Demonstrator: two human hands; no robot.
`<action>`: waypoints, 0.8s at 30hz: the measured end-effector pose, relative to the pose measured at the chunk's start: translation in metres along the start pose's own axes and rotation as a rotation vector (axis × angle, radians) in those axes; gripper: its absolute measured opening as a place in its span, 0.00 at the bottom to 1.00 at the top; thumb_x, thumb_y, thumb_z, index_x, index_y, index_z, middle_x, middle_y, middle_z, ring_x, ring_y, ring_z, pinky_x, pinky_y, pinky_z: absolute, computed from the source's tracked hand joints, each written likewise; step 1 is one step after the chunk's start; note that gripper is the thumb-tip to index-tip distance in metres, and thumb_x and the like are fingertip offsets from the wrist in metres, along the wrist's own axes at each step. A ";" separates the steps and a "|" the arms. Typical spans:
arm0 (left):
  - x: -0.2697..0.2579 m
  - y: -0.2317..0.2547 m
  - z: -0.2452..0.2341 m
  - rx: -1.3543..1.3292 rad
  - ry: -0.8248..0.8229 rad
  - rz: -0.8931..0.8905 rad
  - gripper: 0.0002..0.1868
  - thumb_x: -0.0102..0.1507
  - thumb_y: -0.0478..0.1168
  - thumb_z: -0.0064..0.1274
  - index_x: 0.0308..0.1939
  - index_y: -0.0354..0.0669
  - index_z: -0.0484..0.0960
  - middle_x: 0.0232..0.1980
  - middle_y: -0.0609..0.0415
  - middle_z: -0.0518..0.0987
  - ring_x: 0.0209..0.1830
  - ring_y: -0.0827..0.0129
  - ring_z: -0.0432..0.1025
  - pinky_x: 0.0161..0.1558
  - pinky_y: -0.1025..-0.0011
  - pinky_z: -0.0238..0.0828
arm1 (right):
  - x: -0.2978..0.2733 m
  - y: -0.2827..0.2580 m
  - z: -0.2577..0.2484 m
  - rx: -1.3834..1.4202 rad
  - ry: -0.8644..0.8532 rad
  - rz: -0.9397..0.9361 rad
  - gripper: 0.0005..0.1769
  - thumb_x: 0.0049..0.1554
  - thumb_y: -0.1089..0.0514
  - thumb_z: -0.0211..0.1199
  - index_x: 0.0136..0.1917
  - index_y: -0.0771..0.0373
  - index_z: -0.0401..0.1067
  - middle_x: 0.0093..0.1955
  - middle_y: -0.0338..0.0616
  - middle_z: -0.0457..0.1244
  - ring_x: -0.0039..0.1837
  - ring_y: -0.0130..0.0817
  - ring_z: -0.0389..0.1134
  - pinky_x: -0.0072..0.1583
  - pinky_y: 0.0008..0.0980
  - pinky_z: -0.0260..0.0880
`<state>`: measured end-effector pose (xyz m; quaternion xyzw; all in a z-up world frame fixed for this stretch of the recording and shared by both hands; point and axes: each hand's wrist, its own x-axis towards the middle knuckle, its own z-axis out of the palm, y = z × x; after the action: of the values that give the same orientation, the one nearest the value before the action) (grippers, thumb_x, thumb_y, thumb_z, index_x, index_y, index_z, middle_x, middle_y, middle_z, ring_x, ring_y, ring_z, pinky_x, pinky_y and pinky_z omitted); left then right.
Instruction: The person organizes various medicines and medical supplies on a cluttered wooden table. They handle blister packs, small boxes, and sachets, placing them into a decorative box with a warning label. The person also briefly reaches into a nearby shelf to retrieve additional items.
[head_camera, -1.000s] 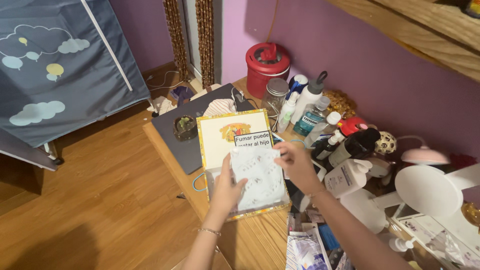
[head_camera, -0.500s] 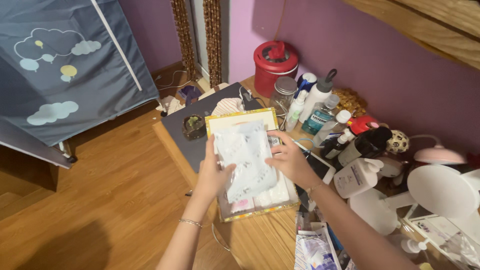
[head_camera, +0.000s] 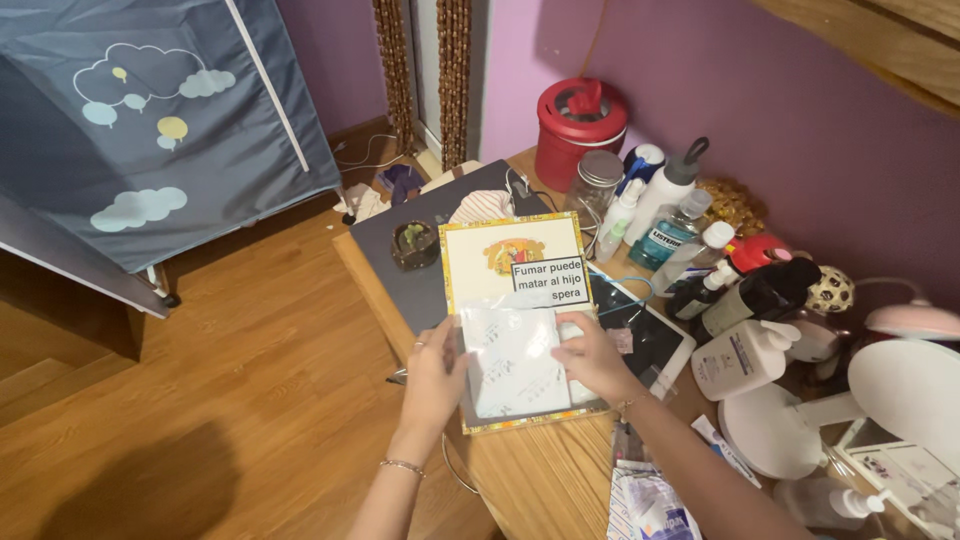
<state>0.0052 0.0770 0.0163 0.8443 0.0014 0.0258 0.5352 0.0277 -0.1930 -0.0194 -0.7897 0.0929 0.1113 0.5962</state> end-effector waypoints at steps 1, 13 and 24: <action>-0.001 -0.002 -0.002 -0.013 0.012 0.037 0.31 0.57 0.28 0.60 0.65 0.44 0.75 0.50 0.46 0.77 0.49 0.56 0.75 0.53 0.65 0.74 | 0.002 0.002 0.002 0.030 -0.002 0.039 0.27 0.55 0.63 0.64 0.67 0.54 0.65 0.49 0.50 0.72 0.45 0.33 0.72 0.44 0.33 0.77; -0.010 -0.016 0.002 0.006 -0.078 0.077 0.34 0.52 0.25 0.62 0.62 0.49 0.78 0.56 0.47 0.71 0.56 0.56 0.72 0.57 0.65 0.75 | 0.003 -0.003 0.022 -0.210 -0.007 -0.069 0.22 0.56 0.62 0.67 0.63 0.58 0.67 0.44 0.53 0.73 0.39 0.35 0.69 0.41 0.31 0.70; -0.031 0.003 0.011 0.402 -0.143 0.117 0.48 0.49 0.31 0.68 0.72 0.56 0.65 0.71 0.41 0.55 0.72 0.44 0.54 0.59 0.57 0.70 | -0.038 -0.055 0.035 -0.552 0.145 -0.642 0.26 0.47 0.63 0.73 0.59 0.52 0.74 0.62 0.52 0.60 0.64 0.46 0.62 0.61 0.41 0.67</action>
<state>-0.0255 0.0646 0.0128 0.9324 -0.0806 -0.0037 0.3523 0.0041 -0.1432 0.0333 -0.9142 -0.1491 -0.1152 0.3588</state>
